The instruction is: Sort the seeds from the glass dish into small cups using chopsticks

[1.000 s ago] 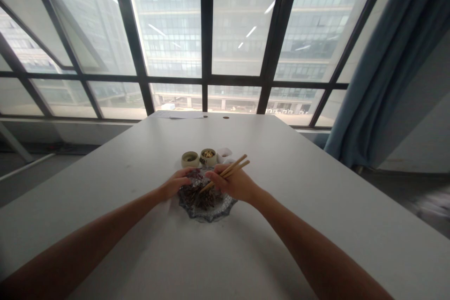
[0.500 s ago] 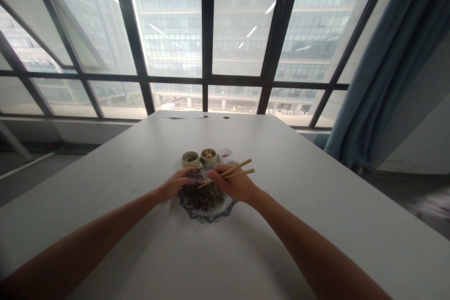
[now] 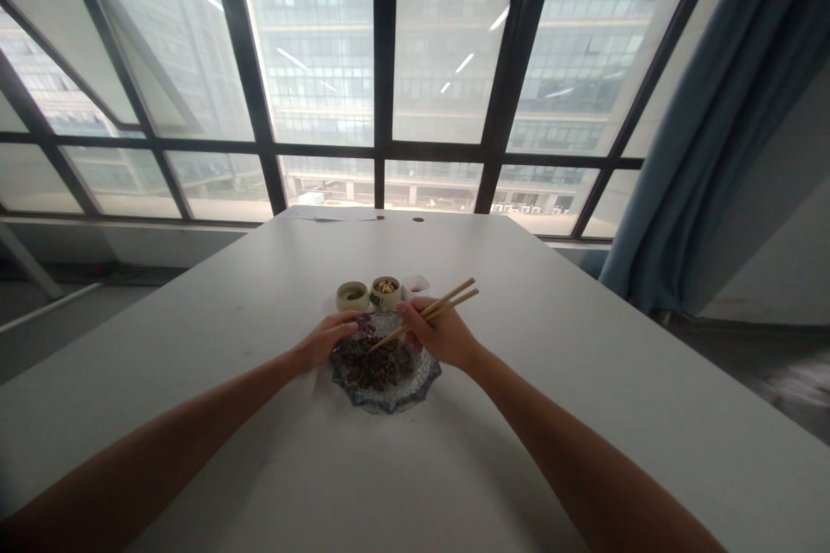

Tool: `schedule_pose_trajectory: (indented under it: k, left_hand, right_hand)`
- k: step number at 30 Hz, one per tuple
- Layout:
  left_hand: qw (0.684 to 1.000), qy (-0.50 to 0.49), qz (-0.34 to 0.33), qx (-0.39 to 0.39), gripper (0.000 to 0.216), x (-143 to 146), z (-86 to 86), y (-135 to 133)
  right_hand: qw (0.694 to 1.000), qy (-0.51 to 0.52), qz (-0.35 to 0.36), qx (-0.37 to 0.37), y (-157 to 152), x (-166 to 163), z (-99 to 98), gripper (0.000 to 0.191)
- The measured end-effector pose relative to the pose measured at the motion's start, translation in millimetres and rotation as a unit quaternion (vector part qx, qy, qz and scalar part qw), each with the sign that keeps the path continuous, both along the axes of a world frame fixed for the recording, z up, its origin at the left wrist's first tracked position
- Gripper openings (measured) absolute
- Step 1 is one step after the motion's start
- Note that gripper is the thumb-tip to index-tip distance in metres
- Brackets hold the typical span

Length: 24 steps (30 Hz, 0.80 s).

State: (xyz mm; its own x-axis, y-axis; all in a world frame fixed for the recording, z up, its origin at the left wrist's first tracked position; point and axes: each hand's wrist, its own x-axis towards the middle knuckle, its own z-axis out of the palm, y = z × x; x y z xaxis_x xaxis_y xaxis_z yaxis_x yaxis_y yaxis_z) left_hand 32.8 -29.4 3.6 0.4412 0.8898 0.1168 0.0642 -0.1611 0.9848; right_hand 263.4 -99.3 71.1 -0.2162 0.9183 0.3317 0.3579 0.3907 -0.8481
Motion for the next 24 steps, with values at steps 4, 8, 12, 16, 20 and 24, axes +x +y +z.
schedule_pose_trajectory:
  k: [4,8,12,16,20,24]
  left_hand:
    - [0.988,0.035,0.096,0.113,0.036,-2.4,1.9,-1.1]
    - [0.938,0.099,0.226,0.244,0.024,-8.7,4.6,3.0]
    - [0.89,0.169,0.27,0.325,0.03,-14.0,0.4,12.9]
    - [0.905,0.208,0.224,0.295,0.042,-16.1,-12.7,25.5]
    - [0.912,0.191,0.217,0.29,0.027,-17.0,-21.6,33.9]
    - [0.919,0.157,0.207,0.296,0.016,-17.9,-20.9,33.9]
  right_hand:
    - [0.998,0.03,-0.044,-0.025,8.6,6.9,-0.5,0.058]
    - [0.997,0.02,-0.066,0.018,5.4,7.5,6.5,0.058]
    - [0.999,-0.013,-0.037,0.032,-1.6,1.0,7.4,0.052]
    - [0.997,-0.056,-0.003,0.045,-4.2,-3.5,4.2,0.048]
    - [0.998,-0.028,-0.01,0.048,-2.5,-1.1,5.3,0.051]
    - [0.997,0.054,-0.06,0.01,5.2,6.3,7.3,0.059]
